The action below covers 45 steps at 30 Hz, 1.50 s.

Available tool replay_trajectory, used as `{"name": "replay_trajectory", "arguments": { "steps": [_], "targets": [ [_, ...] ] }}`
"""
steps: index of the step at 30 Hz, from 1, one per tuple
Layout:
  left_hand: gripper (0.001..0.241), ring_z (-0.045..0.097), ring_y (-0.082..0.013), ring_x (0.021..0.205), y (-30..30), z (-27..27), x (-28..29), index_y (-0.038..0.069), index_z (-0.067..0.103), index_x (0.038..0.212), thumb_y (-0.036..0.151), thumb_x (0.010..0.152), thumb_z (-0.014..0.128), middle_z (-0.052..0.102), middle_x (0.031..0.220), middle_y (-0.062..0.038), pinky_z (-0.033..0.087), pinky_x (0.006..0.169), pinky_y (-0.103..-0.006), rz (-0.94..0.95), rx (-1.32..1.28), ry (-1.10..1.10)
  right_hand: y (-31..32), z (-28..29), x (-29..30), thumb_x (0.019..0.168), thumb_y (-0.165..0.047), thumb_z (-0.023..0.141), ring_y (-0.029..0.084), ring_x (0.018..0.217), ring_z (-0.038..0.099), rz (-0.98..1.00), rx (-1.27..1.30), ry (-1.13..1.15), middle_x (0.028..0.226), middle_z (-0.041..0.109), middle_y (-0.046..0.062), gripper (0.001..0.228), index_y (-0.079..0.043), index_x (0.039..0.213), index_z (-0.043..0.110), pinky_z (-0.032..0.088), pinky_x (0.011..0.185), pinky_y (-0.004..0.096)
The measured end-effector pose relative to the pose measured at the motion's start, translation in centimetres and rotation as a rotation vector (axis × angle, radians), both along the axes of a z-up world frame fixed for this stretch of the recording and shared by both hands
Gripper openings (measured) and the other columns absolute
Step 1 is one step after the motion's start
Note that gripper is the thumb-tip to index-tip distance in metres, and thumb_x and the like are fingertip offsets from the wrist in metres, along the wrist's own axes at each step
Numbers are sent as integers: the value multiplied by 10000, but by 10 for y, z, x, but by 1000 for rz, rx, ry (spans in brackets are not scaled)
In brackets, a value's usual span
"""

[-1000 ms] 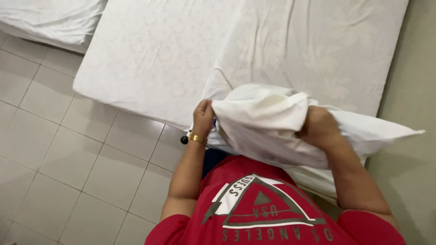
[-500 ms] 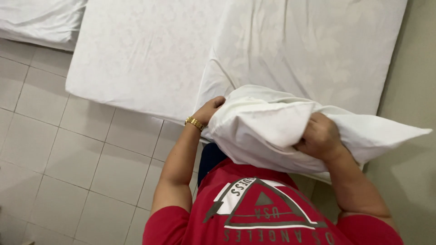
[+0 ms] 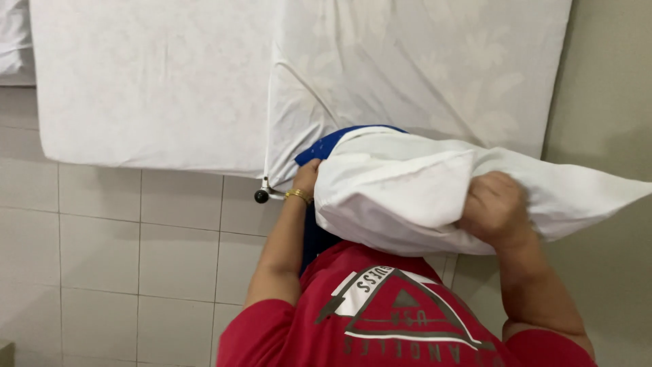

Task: The person inserts a blue pillow into a white pillowcase by hand. They repeatedly pull the fabric over the pillow corners and adjust the fit while holding the pillow against their torso.

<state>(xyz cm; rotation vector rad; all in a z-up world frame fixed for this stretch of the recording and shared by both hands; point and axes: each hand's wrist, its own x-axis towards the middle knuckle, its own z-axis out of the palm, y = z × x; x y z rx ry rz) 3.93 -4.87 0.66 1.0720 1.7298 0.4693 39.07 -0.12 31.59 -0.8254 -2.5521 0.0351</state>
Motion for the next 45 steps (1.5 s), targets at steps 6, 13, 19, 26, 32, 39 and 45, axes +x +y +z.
{"name": "replay_trajectory", "arguments": {
  "steps": [6,13,19,26,32,39,45],
  "targets": [
    [369,589,-219,771,53,88,-32,25,671,1075,383,988,660,698,885,-149,490,712,-396,122,-129,-342,-27,38,18,867,-271,833,340,932,632,-270,27,-71,947,658,189,322,3,857,664,483,853,511],
    [386,669,-60,1081,87,53,27,-8,687,1075,357,976,609,701,1071,10,559,849,-295,-269,-22,-691,-54,21,-20,806,-492,727,358,1323,454,-266,-217,-147,1353,530,198,547,-71,1150,668,313,1121,638],
    [544,631,-133,1145,80,57,30,5,657,1299,465,1043,520,704,1279,-73,482,1013,-311,-228,-109,-664,-50,12,-32,803,-353,694,420,1418,371,-267,-242,-333,1514,435,202,558,-221,1340,616,235,1158,665],
    [549,691,-352,1046,92,37,28,81,750,1111,541,1001,471,747,1110,-189,506,943,-425,-264,-90,71,-47,-21,-10,682,-213,827,353,1036,698,-528,-561,-184,1070,739,153,451,-78,1093,702,540,926,450],
    [561,663,-303,851,67,18,21,16,703,959,560,952,566,733,925,-190,526,805,-412,-25,70,-58,-23,-45,19,754,-235,833,355,963,716,-482,-305,-115,1023,738,164,386,-36,1069,731,566,890,452],
    [384,576,-186,684,16,55,16,118,566,1058,488,959,594,621,826,-24,480,571,-342,476,-325,-296,31,-60,9,844,-252,785,325,1081,674,-480,-325,-129,1123,724,113,330,-85,1117,706,506,1013,468],
    [374,544,-128,677,13,18,56,55,648,1012,417,988,559,650,810,-21,430,570,-307,476,48,-632,65,-73,8,920,-266,744,300,1182,639,-479,-333,-157,1209,712,70,282,-126,1158,685,455,1118,481]
  ]
}}
